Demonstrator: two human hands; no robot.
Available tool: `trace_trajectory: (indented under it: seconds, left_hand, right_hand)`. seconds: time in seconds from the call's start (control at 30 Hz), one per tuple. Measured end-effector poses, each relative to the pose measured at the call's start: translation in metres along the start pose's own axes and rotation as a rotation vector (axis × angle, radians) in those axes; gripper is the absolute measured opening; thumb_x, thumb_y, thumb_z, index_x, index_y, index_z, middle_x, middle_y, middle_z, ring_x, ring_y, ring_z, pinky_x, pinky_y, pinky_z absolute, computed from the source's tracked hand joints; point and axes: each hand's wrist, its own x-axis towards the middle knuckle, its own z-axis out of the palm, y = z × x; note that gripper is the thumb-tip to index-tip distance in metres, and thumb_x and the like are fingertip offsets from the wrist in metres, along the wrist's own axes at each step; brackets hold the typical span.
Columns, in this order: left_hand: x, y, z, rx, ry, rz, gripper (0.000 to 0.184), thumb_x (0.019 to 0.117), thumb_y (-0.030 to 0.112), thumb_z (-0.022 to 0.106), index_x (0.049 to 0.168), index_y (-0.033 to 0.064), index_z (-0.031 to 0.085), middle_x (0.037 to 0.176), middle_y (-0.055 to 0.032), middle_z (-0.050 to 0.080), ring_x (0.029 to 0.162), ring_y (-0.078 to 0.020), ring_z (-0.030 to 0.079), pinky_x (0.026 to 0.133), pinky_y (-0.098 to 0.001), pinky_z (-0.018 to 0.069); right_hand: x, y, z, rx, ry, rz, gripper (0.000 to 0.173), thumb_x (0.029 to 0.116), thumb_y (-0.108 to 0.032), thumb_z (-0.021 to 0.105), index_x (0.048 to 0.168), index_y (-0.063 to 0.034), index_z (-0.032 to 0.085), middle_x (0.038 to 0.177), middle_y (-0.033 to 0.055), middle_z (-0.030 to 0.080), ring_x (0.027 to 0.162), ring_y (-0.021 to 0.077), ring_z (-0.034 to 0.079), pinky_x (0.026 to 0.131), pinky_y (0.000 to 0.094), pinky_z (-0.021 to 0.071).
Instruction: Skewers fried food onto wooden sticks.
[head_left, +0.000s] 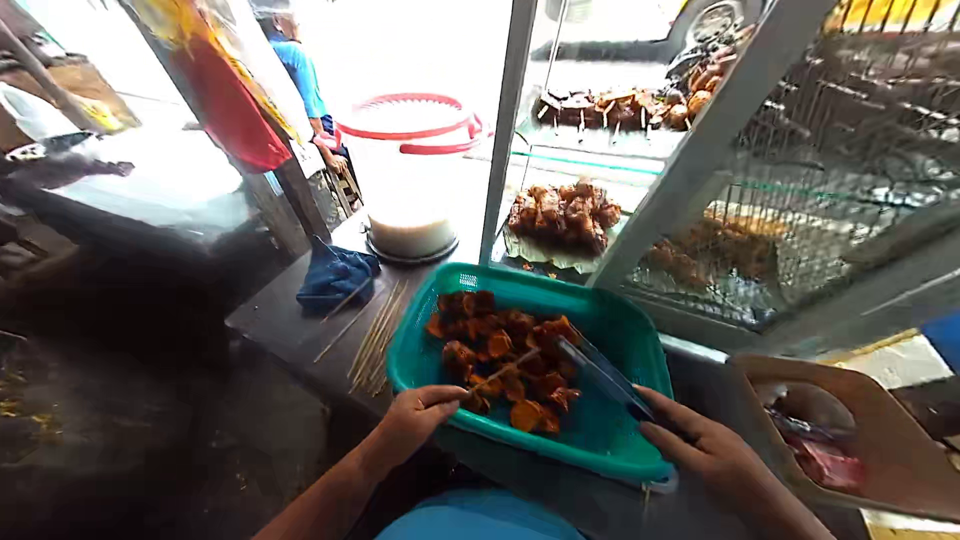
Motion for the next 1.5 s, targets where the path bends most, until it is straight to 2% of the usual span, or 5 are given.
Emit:
trace_trajectory:
  seconds: [0.17, 0.77, 1.07, 1.27, 1.5]
  left_hand:
    - [-0.004, -0.007, 0.013, 0.074, -0.003, 0.031, 0.027, 0.102, 0.014, 0.056, 0.123, 0.0058, 0.071, 0.096, 0.003, 0.07, 0.068, 0.0019, 0.056, 0.061, -0.016, 0.046]
    - [0.009, -0.009, 0.027, -0.173, -0.09, -0.044, 0.027, 0.1052, 0.009, 0.052, 0.127, 0.0047, 0.067, 0.074, 0.0015, 0.061, 0.053, -0.0017, 0.047, 0.049, -0.0143, 0.0384]
    - [0.001, -0.019, -0.02, -0.04, 0.152, -0.004, 0.029, 0.1068, 0.014, 0.05, 0.13, 0.0103, 0.067, 0.078, 0.0035, 0.06, 0.054, -0.0023, 0.046, 0.047, -0.0148, 0.0372]
    - [-0.016, -0.035, -0.031, -0.027, 0.22, -0.056, 0.03, 0.1059, 0.011, 0.052, 0.131, 0.0081, 0.067, 0.078, 0.0016, 0.062, 0.055, -0.0034, 0.048, 0.048, -0.0155, 0.0386]
    - [-0.02, -0.037, -0.033, -0.037, 0.235, -0.069, 0.029, 0.1048, 0.009, 0.053, 0.129, 0.0067, 0.068, 0.076, 0.0011, 0.062, 0.053, -0.0031, 0.047, 0.048, -0.0153, 0.0384]
  right_hand:
    - [0.0, -0.007, 0.013, 0.232, -0.032, 0.122, 0.035, 0.1051, -0.02, 0.053, 0.136, -0.0073, 0.064, 0.084, -0.0037, 0.067, 0.058, -0.0014, 0.053, 0.055, 0.0187, 0.0472]
    - [0.008, -0.016, 0.039, 0.192, -0.207, -0.012, 0.027, 0.1033, -0.013, 0.061, 0.128, -0.0154, 0.073, 0.075, -0.004, 0.068, 0.055, -0.0007, 0.053, 0.051, 0.0177, 0.0452]
    - [0.05, -0.022, -0.004, -0.391, -0.337, 0.041, 0.038, 0.1074, -0.026, 0.057, 0.143, -0.0168, 0.062, 0.124, 0.0159, 0.071, 0.114, 0.0346, 0.067, 0.097, 0.0617, 0.0497]
    - [0.057, -0.025, 0.016, -0.73, -0.486, 0.094, 0.042, 0.1066, -0.032, 0.058, 0.147, -0.0195, 0.058, 0.125, 0.0167, 0.069, 0.117, 0.0373, 0.066, 0.093, 0.0604, 0.0523]
    - [0.08, -0.028, 0.008, -0.844, -0.238, 0.149, 0.04, 0.1064, -0.027, 0.057, 0.143, -0.0121, 0.059, 0.115, 0.0249, 0.067, 0.105, 0.0463, 0.067, 0.078, 0.0649, 0.0535]
